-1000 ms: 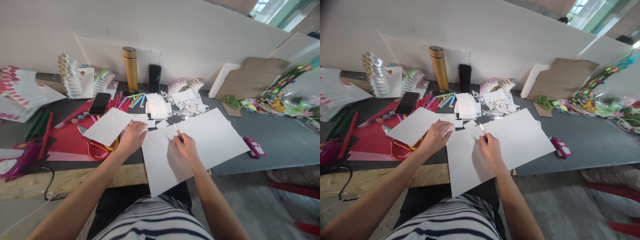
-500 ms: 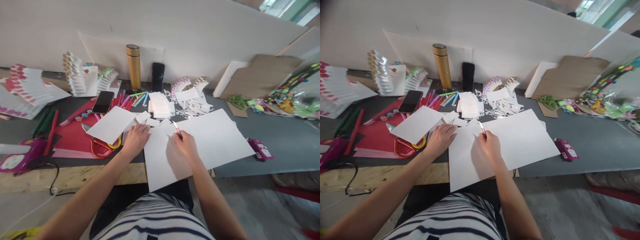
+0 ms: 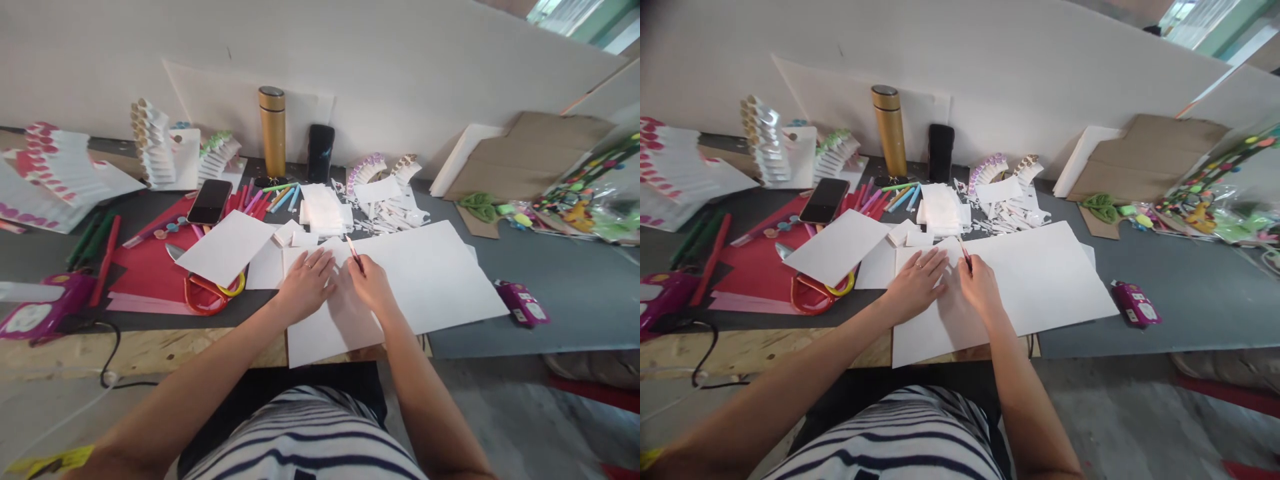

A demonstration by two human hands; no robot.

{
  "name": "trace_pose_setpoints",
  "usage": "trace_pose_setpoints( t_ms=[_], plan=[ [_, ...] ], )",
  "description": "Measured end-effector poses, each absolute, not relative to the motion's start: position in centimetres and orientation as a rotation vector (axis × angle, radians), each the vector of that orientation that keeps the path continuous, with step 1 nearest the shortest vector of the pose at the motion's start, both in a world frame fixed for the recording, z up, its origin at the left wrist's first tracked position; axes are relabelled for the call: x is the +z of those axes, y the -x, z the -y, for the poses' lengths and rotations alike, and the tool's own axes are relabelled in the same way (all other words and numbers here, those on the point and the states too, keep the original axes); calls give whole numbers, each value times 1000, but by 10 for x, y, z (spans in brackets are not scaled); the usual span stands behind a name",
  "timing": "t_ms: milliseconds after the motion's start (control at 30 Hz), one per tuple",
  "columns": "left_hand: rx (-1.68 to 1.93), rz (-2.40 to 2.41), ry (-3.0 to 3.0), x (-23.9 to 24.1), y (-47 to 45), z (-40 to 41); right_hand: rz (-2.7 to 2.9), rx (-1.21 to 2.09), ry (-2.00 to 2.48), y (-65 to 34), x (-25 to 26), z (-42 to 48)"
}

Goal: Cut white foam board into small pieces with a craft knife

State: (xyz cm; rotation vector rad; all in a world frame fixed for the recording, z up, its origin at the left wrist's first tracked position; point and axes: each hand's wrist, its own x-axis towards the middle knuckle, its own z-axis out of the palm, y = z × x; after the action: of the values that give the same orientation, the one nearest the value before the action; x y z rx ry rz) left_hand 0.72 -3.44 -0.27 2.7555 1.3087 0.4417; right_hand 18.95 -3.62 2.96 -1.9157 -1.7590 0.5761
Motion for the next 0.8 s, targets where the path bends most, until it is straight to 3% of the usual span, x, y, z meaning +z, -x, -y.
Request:
trace_pose_setpoints(
  t_ms=[233,433,800],
  plan=[
    [405,-1336,-2807,4,-18,27,2054,474,2061,-194,49,33],
    [482,-1338,-2796,0,-26,18,2262,196,2176,-183,58,21],
    [488,-1297,-2792,-11,-22,17,2356,196,2161,-178,58,13]
  ],
)
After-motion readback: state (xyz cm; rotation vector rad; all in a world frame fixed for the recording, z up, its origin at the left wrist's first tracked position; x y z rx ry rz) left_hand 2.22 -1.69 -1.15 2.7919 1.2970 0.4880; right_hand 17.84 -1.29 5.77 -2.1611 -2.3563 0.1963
